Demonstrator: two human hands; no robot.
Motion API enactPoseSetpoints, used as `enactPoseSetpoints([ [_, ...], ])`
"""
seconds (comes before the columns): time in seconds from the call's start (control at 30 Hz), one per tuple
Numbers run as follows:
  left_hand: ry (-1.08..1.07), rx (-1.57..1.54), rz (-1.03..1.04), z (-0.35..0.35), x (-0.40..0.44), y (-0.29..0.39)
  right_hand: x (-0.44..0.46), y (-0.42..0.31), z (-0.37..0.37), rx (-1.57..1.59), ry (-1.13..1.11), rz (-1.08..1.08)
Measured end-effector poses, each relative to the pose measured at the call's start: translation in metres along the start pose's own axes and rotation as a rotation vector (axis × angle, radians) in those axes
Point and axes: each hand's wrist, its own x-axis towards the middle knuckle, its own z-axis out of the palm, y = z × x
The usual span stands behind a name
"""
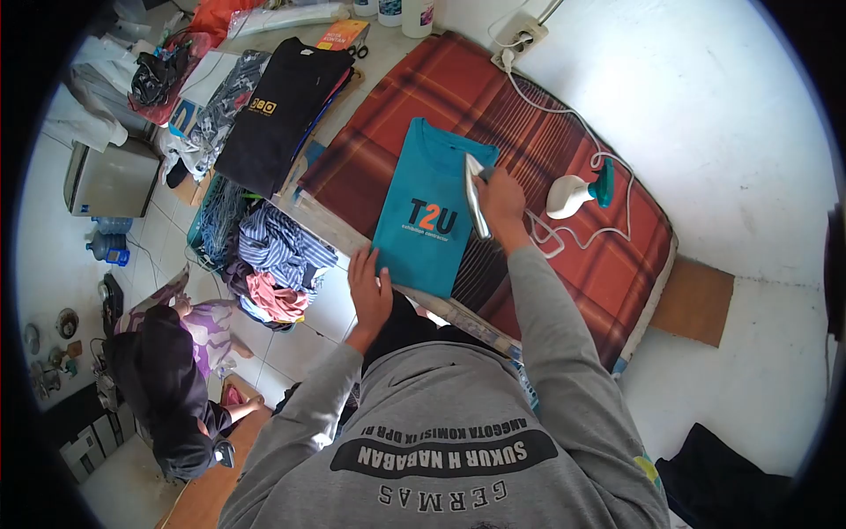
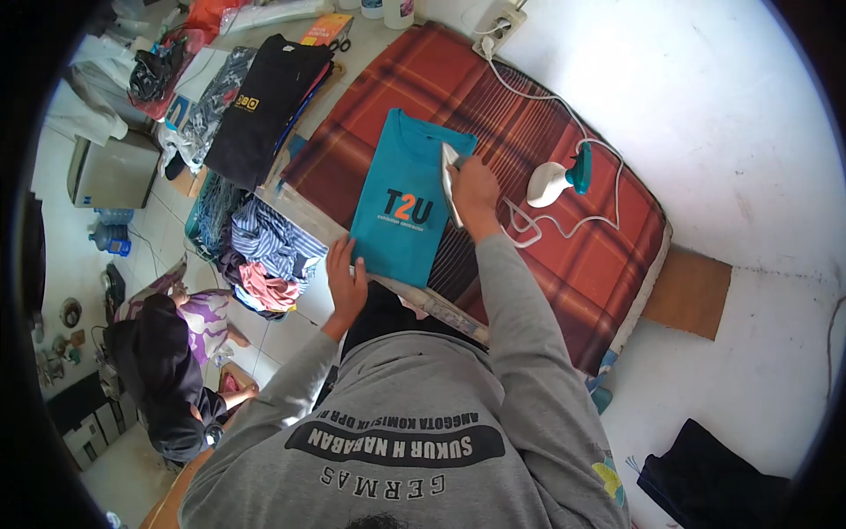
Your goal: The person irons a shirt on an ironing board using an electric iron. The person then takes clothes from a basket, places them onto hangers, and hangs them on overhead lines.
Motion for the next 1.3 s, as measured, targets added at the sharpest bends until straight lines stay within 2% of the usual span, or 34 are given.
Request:
enactPoseSetpoints([
  [0.07, 0.174, 0.029, -0.276, -0.002, -0.025, 0.022, -0.013, 0.019, -0.009, 0.017, 0.002, 0.059],
  [0.1, 0.173, 0.029, -0.265, 0.007, -0.039, 0.021, -0.022, 0.029, -0.014, -0.027, 0.005, 0.105],
  [0.17, 0.017, -0.548, -0.621, 0.033, -0.061, 0.008, -0.047, 0.05, -0.025, -0.05, 0.019, 0.157],
  [0.2, 0.02, -0.545, -0.612, 0.034, -0.056, 0.015, -0.06, 0.063, -0.031, -0.03, 0.031, 0.16],
  [0.27, -0.064, -0.898, -0.903, 0.034, -0.043, 0.03, -0.085, 0.089, -0.039, -0.047, 0.023, 0.221],
  [0.3, -0.058, -0.896, -0.894, 0.034, -0.036, 0.03, -0.097, 0.097, -0.045, -0.083, 0.025, 0.26],
  [0.37, -0.118, -0.976, -1.115, 0.036, -0.023, 0.026, -0.117, 0.115, -0.059, -0.109, 0.034, 0.301],
  [0.4, -0.119, -0.971, -1.104, 0.037, -0.016, 0.027, -0.125, 0.126, -0.066, -0.132, 0.045, 0.33],
  [0.47, -0.06, -1.122, -1.406, 0.041, -0.005, 0.033, -0.137, 0.148, -0.076, -0.148, 0.062, 0.362],
  [0.5, -0.061, -1.119, -1.394, 0.048, -0.003, 0.027, -0.14, 0.161, -0.078, -0.147, 0.091, 0.409],
  [0.57, -0.01, -1.11, -1.55, 0.068, -0.001, 0.009, -0.148, 0.162, -0.084, -0.136, 0.131, 0.454],
  [0.63, -0.03, -1.121, -1.51, 0.067, 0.006, 0.02, -0.158, 0.143, -0.101, -0.413, 0.542, 0.182],
  [0.67, 0.042, -1.133, -1.441, 0.064, 0.006, 0.03, -0.159, 0.129, -0.106, -0.28, 0.502, 0.233],
  [0.7, 0.113, -1.141, -1.374, 0.059, 0.007, 0.038, -0.16, 0.114, -0.101, -0.275, 0.502, 0.234],
  [0.77, 0.114, -1.242, -1.343, 0.045, 0.012, 0.044, -0.163, 0.083, -0.09, 0.399, 0.08, 0.415],
  [0.83, 0.05, -1.48, -1.177, 0.023, 0.021, 0.046, -0.163, 0.085, -0.011, 1.055, -0.32, 0.457],
  [0.9, -0.03, -1.548, -1.09, -0.017, 0.038, 0.058, -0.156, 0.039, 0.011, 1.665, -0.582, 0.703],
  [0.93, -0.106, -1.608, -1.004, -0.04, 0.047, 0.063, -0.149, 0.022, 0.02, 1.667, -0.579, 0.698],
  [1.0, -0.174, -1.612, -0.952, -0.087, 0.057, 0.069, -0.128, -0.007, 0.036, 2.294, -0.583, 0.562],
  [1.07, -0.296, -1.606, -0.882, -0.129, 0.06, 0.053, -0.099, -0.034, 0.05, 2.27, -0.511, 0.558],
  [1.1, -0.29, -1.6, -0.882, -0.15, 0.064, 0.048, -0.083, -0.049, 0.056, 2.239, -0.431, 0.555],
  [1.17, -0.282, -1.65, -0.808, -0.19, 0.075, 0.042, -0.061, -0.087, 0.054, 2.153, -0.448, 0.54],
  [1.23, -0.29, -1.624, -0.876, -0.224, 0.087, 0.016, -0.039, -0.129, 0.045, 2.062, -0.45, 0.541],
  [1.3, -0.125, -1.636, -0.782, -0.254, 0.108, -0.008, -0.011, -0.186, 0.037, 2.054, -0.431, 0.42],
])
